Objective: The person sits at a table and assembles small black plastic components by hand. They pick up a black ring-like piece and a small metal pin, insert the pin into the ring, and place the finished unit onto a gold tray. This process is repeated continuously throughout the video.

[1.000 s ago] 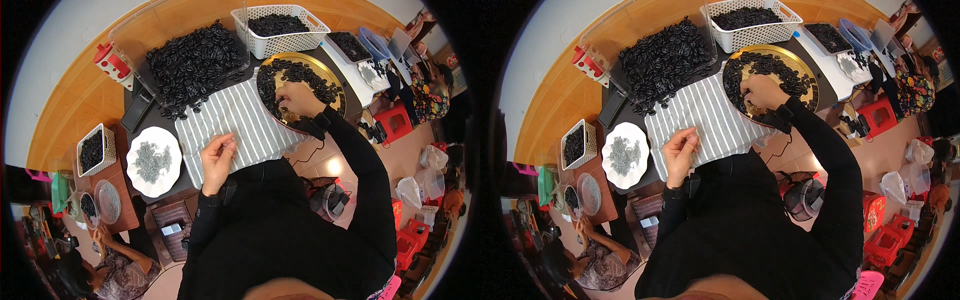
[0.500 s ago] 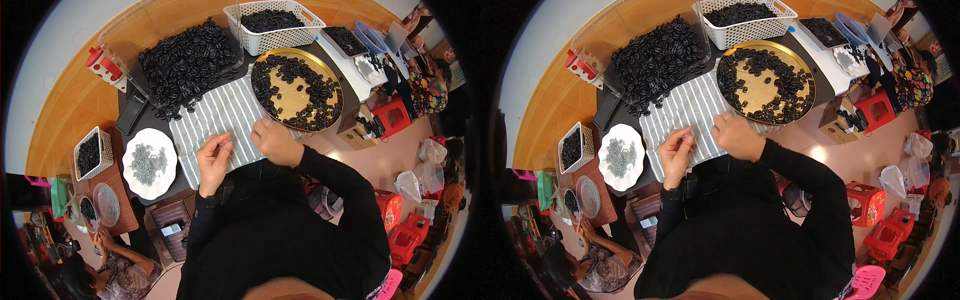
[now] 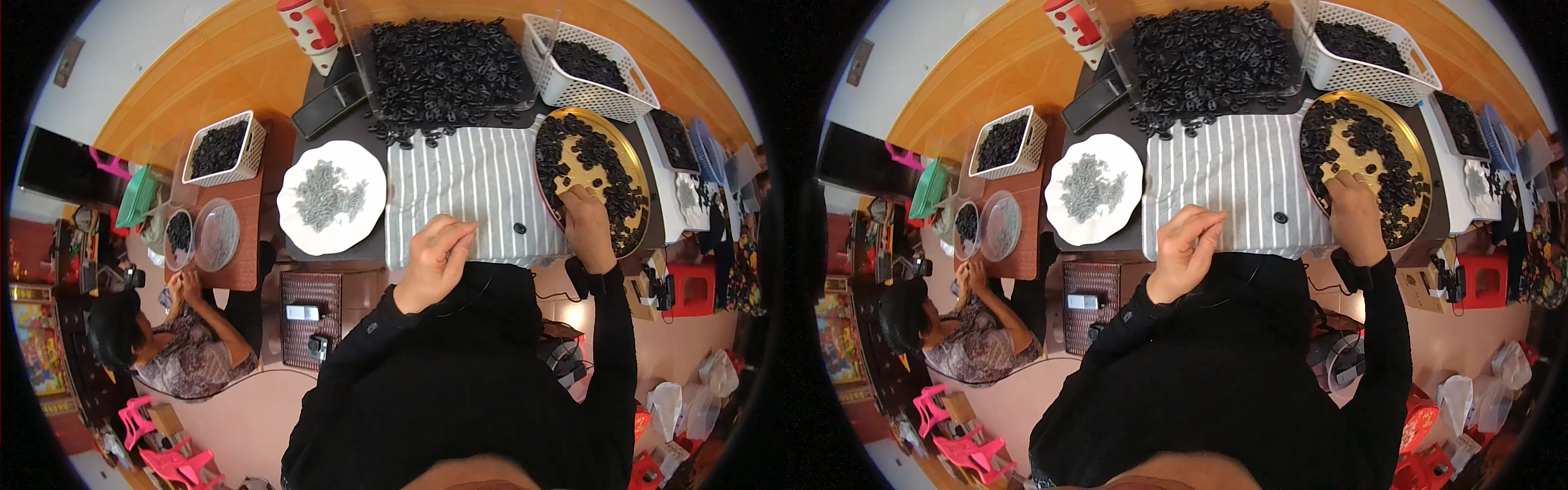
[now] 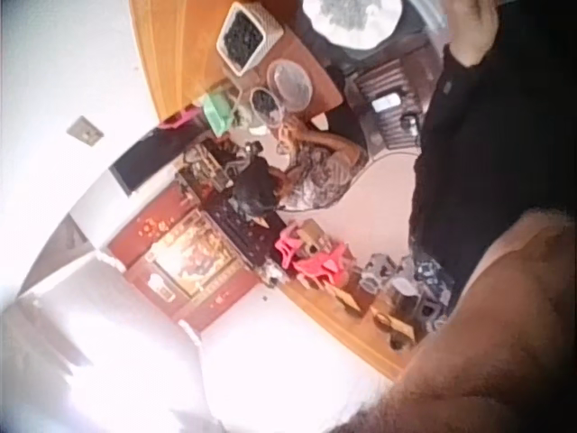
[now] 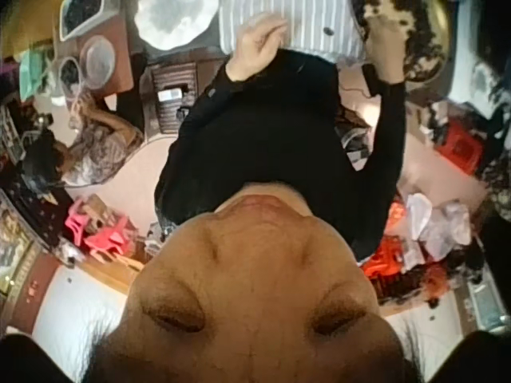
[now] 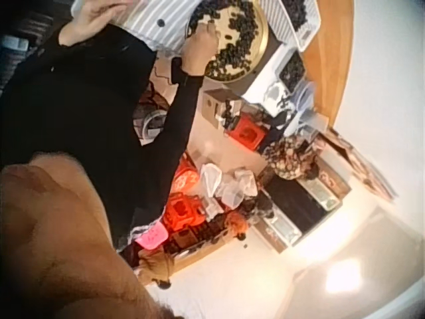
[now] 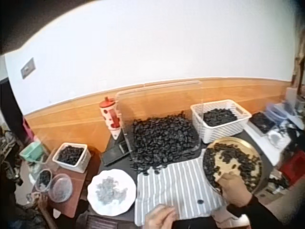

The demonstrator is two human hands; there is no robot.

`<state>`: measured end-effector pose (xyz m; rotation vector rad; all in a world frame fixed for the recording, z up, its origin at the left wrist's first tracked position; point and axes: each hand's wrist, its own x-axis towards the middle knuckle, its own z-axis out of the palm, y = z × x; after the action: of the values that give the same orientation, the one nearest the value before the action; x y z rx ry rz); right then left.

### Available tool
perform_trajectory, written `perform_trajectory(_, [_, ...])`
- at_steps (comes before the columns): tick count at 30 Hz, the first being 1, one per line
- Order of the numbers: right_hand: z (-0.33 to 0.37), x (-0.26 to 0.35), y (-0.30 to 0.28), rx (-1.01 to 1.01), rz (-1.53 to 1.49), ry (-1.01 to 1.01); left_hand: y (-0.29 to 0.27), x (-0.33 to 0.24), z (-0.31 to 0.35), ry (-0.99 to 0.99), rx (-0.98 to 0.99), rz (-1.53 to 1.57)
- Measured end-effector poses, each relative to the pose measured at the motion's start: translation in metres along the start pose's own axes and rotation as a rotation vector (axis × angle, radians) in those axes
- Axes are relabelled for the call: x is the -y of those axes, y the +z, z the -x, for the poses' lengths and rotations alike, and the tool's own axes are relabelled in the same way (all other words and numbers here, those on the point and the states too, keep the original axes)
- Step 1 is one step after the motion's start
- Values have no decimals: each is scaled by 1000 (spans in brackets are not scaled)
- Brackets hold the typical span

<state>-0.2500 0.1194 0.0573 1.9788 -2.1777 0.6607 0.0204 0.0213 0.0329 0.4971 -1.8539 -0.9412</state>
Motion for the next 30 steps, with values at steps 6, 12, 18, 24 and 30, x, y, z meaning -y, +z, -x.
perform_trajectory(6, [-1, -2, 6, 51, 153, -157, -48, 1, -5, -56, 30, -575])
perform_trajectory(12, [-5, -1, 4, 120, 308, -200, -37, 4, -4, -29, 184, -837])
perform_trajectory(18, [-5, -7, 7, 73, 259, -182, -35, 8, -4, 21, 254, -898])
perform_trajectory(24, [-8, 9, -11, -120, -204, 60, -37, 8, -2, 6, 111, -783])
perform_trajectory(30, [-18, 64, 19, -133, -405, -197, -9, 3, -14, -90, 89, -235])
